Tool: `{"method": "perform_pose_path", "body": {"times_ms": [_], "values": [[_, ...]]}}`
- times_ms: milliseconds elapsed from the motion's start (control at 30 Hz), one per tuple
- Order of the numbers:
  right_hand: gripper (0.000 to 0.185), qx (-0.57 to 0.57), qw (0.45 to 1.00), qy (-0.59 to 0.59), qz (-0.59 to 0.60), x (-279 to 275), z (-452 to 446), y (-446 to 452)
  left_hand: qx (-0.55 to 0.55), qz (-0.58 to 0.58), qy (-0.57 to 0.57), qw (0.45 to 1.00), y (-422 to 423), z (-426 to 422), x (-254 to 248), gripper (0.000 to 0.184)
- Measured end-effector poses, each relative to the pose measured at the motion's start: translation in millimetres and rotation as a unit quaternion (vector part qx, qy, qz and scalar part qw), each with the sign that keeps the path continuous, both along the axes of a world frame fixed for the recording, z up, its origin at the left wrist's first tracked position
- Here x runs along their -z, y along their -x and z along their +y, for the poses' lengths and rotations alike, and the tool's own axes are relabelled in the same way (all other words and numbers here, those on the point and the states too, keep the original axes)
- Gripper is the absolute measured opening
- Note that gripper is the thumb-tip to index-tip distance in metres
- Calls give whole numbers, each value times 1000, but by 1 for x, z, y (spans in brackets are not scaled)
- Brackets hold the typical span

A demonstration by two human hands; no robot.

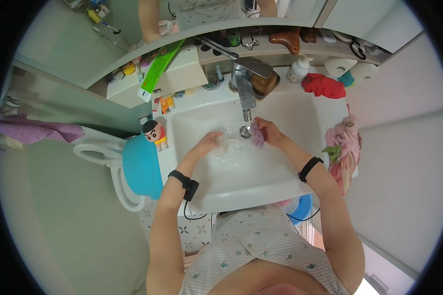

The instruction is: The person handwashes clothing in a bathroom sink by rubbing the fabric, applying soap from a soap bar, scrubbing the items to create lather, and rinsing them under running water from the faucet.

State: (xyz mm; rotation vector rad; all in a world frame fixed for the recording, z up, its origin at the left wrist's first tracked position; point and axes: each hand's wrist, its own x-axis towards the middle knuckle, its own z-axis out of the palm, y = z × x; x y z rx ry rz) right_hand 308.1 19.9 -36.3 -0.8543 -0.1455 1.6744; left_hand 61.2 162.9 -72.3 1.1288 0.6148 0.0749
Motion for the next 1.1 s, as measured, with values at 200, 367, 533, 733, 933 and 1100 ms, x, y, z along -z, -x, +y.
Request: {"method": "perform_pose_path", "body": {"times_ms": [200,367,533,733,933,1100], "values": [[16,-234,874,160,-395,38,-4,-7,162,375,-541,735,-13,-42,-7,77],[30,-285,610,116,-730,58,-2,20,280,297,-523,748,-26,-36,82,69],[40,-364,518,147,-760,65,14,41,209,285,-396,848,-23,-33,84,47],[41,-423,424,12,-801,61,4,27,114,227,74,964,-19,-30,29,48],[25,-398,422,70,-811,69,17,36,-59,108,257,959,-18,-29,-24,61],[20,-173,848,91,-492,-14,3,20,-27,-28,262,964,-18,-45,-29,53]]}}
